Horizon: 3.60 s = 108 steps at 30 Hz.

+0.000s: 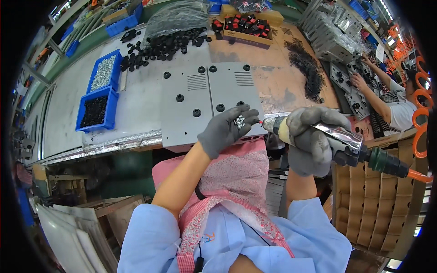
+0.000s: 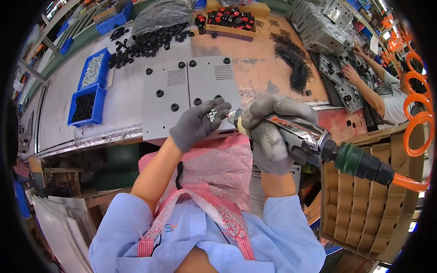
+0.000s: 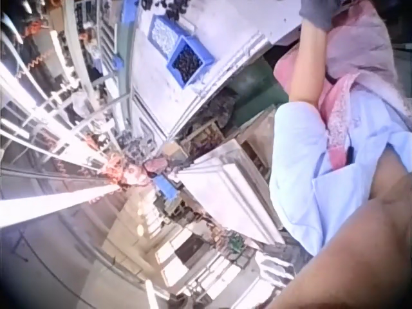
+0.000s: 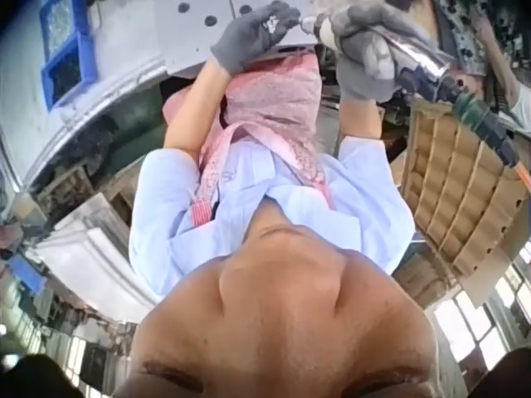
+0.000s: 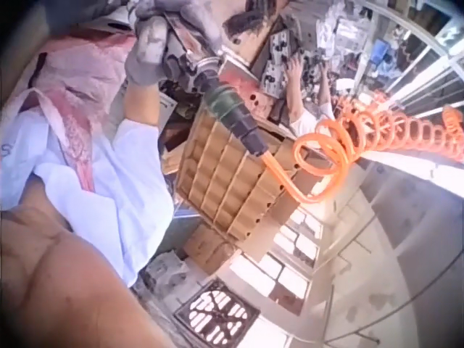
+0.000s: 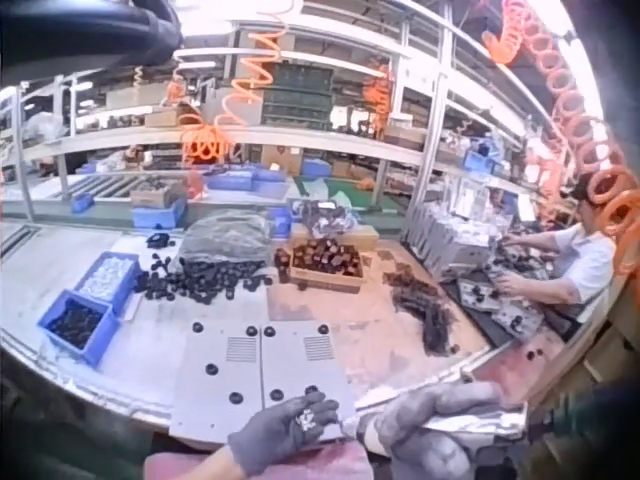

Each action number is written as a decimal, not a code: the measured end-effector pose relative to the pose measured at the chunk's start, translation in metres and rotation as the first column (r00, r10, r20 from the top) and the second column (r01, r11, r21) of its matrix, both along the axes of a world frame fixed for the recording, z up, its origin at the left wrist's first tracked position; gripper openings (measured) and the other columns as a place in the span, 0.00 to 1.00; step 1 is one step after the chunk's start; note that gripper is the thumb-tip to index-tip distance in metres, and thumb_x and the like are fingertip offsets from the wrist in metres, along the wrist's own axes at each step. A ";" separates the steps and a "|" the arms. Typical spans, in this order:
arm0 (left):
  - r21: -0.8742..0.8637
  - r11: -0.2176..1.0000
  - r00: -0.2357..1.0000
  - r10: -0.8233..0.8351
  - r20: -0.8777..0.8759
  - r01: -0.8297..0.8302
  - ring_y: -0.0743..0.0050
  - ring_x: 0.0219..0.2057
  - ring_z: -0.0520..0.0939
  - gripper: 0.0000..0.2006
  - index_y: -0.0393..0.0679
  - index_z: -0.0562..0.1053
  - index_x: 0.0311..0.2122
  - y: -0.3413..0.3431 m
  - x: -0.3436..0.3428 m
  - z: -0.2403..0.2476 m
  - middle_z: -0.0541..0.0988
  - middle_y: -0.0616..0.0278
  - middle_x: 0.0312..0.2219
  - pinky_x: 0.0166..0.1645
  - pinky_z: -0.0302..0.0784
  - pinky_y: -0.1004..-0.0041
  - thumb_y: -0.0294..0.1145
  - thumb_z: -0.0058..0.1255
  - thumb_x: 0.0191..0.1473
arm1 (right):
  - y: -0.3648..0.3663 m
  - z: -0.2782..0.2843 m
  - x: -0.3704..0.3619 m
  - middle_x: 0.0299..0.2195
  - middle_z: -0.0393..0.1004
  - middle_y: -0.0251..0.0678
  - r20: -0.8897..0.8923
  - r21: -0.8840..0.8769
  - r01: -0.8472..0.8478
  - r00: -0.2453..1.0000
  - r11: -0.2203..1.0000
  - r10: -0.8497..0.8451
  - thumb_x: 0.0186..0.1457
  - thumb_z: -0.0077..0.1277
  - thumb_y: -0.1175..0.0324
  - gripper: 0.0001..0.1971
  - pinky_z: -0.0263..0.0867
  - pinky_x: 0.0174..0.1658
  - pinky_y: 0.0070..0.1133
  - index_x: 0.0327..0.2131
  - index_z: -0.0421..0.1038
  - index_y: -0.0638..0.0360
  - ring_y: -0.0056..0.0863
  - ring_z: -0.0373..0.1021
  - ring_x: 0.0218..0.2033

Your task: Assemble a metal enclosure for electronic equipment using a pneumatic screwdriver and screws.

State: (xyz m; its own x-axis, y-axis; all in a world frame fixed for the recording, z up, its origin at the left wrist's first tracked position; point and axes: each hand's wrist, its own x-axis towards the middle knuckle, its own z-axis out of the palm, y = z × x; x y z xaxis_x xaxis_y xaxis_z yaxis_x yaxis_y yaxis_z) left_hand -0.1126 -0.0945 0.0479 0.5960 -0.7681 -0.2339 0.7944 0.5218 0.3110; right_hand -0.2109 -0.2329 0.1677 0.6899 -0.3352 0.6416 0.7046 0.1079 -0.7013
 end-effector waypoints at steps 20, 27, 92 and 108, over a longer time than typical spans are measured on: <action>-0.125 0.985 0.985 -0.136 -0.105 0.123 0.87 0.09 0.59 0.18 0.44 0.68 0.41 -0.003 -0.028 0.003 0.70 0.74 0.14 0.11 0.49 0.86 0.49 0.43 0.59 | 0.014 -0.007 -0.004 0.31 0.68 0.37 -0.075 0.017 -0.018 0.997 1.000 0.019 0.44 0.50 0.63 0.20 0.65 0.32 0.27 0.44 0.63 0.49 0.27 0.65 0.27; -0.060 0.986 0.986 -0.151 0.070 0.155 0.86 0.10 0.62 0.21 0.44 0.69 0.42 -0.006 -0.029 -0.002 0.71 0.72 0.15 0.12 0.51 0.84 0.53 0.45 0.56 | 0.016 -0.008 -0.005 0.30 0.68 0.37 -0.016 -0.013 -0.007 1.000 1.000 0.007 0.45 0.51 0.63 0.20 0.65 0.32 0.28 0.44 0.63 0.50 0.27 0.65 0.27; -0.034 0.999 1.000 -0.021 -0.008 0.021 0.57 0.43 0.76 0.22 0.32 0.61 0.53 -0.003 -0.012 -0.010 0.69 0.44 0.46 0.47 0.76 0.65 0.41 0.34 0.63 | 0.001 -0.013 0.001 0.33 0.71 0.43 -0.052 0.099 0.007 0.999 0.995 -0.002 0.44 0.44 0.66 0.21 0.65 0.32 0.29 0.45 0.64 0.57 0.30 0.67 0.26; 0.044 0.989 0.969 -0.147 0.199 0.141 0.86 0.20 0.69 0.16 0.41 0.69 0.40 0.011 -0.022 -0.019 0.74 0.68 0.26 0.17 0.57 0.87 0.44 0.50 0.56 | 0.016 -0.010 0.000 0.32 0.69 0.42 -0.072 0.138 -0.049 0.996 0.989 0.060 0.46 0.55 0.66 0.21 0.69 0.33 0.27 0.43 0.59 0.58 0.28 0.68 0.29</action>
